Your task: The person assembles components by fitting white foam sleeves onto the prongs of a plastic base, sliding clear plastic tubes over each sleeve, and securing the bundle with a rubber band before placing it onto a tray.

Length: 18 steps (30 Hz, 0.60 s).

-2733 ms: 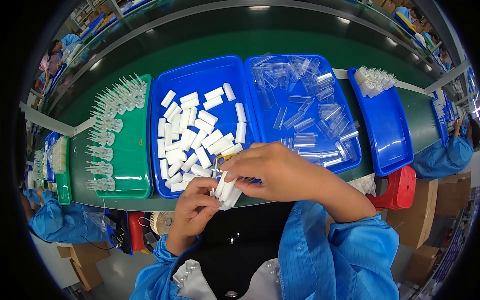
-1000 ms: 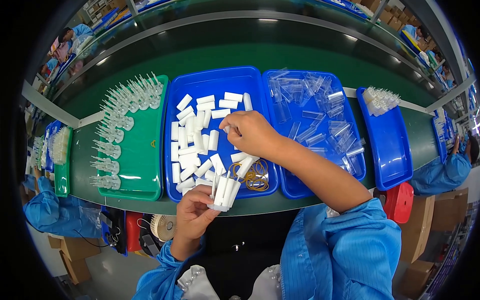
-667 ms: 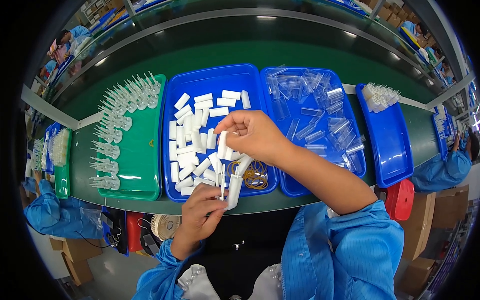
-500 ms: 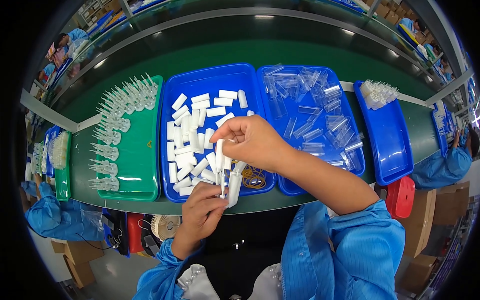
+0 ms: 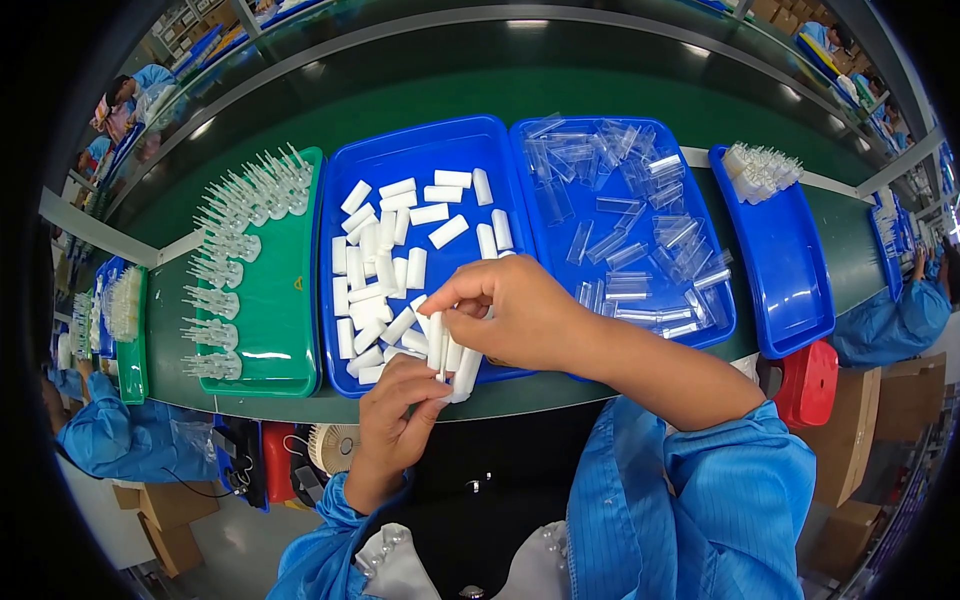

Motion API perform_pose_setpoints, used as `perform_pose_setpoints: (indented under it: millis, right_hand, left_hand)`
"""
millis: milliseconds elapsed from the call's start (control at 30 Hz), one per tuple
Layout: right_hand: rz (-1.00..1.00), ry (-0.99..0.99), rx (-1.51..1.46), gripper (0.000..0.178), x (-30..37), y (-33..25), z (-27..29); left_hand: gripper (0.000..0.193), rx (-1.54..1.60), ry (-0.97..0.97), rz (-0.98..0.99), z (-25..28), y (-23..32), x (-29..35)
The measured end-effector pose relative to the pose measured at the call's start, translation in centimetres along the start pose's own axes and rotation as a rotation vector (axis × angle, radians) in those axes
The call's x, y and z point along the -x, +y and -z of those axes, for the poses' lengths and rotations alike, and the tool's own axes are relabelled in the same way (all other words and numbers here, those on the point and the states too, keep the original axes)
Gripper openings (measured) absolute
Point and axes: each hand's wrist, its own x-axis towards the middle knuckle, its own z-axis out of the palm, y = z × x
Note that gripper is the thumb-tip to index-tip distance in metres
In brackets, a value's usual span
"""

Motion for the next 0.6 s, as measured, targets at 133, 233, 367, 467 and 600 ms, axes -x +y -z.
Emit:
perform_pose_setpoints:
  millis: [133,233,367,467,600]
  right_hand:
    - [0.031,-0.06,-0.064,0.022,0.9,0.0,1.1]
    - [-0.052,-0.141,-0.185,0.022,1.0,0.0,1.5]
    - [-0.085,-0.223,-0.327,0.022,1.2,0.4,1.2]
    - [-0.11,-0.188,-0.329,0.02,1.3,0.4,0.8]
    - [-0.051,-0.16,-0.358,0.019,1.7,0.7,0.0]
  left_hand:
    - [0.018,0.074,0.002,0.033,-0.1,0.4,-0.2]
    - [0.02,0.17,-0.002,0.02,-0.3,0.1,0.0]
    - [0.023,0.245,0.044,0.026,-0.4,-0.4,0.3]
    - [0.025,0.464,0.108,0.171,-0.5,-0.6,0.5]
    - [0.024,0.597,0.078,0.188,-0.3,-1.2,0.9]
